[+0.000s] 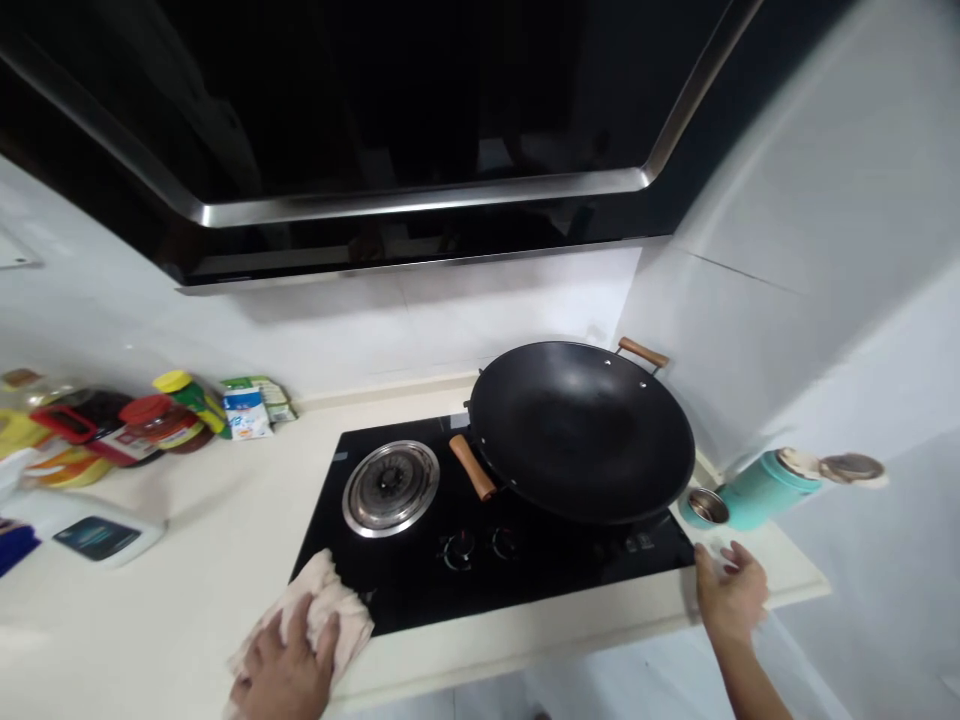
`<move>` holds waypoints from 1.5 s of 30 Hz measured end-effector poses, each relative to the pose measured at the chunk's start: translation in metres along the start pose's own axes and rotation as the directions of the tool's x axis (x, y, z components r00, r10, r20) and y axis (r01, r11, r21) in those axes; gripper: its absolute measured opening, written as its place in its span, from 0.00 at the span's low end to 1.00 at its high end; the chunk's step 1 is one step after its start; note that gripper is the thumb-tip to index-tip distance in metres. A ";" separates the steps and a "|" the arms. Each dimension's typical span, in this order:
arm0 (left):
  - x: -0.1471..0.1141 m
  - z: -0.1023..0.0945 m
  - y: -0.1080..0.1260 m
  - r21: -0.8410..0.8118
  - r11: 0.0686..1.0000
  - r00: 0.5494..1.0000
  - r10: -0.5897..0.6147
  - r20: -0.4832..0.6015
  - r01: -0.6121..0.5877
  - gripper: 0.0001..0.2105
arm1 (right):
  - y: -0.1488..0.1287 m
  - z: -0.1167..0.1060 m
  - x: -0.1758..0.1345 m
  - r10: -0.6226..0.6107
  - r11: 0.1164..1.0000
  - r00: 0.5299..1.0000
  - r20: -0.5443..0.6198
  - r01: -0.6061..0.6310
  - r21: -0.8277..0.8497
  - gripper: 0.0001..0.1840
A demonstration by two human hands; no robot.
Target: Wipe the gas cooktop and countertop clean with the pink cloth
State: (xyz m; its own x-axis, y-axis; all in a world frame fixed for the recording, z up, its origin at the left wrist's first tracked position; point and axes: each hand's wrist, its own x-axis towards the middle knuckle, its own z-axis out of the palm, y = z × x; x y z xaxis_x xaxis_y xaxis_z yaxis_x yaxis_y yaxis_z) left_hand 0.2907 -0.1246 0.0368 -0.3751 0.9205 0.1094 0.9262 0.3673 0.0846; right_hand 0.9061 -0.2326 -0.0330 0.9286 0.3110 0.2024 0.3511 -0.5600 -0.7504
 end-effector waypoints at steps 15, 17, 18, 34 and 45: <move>-0.115 0.027 0.125 -0.108 0.858 0.844 0.513 0.155 -0.502 0.29 | -0.108 -0.023 -0.227 -0.809 0.588 0.358 0.467 0.502 0.634 0.16; -0.131 0.039 0.140 -0.147 0.828 0.819 0.559 0.129 -0.541 0.30 | -0.117 -0.025 -0.234 -0.816 0.577 0.318 0.483 0.507 0.641 0.19; -0.139 0.045 0.146 -0.155 0.817 0.812 0.573 0.112 -0.555 0.31 | -0.119 -0.024 -0.235 -0.810 0.584 0.318 0.493 0.513 0.629 0.21; -0.156 0.032 0.165 -0.516 0.453 0.540 0.841 -0.023 -0.727 0.28 | -0.071 0.003 -0.184 -0.739 0.624 0.351 0.575 0.678 0.388 0.25; -0.019 0.010 0.002 -0.275 0.940 0.978 0.182 -0.105 -0.204 0.27 | -0.012 0.010 -0.062 -0.654 0.715 0.582 0.484 0.684 0.145 0.23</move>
State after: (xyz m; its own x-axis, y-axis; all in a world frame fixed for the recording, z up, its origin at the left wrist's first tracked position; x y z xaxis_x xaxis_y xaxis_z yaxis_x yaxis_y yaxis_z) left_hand 0.2998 -0.1398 0.0248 -0.2020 0.9529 0.2263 0.9366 0.1204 0.3292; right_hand 0.8430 -0.2374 -0.0431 0.2525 0.9186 0.3042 0.8685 -0.0766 -0.4897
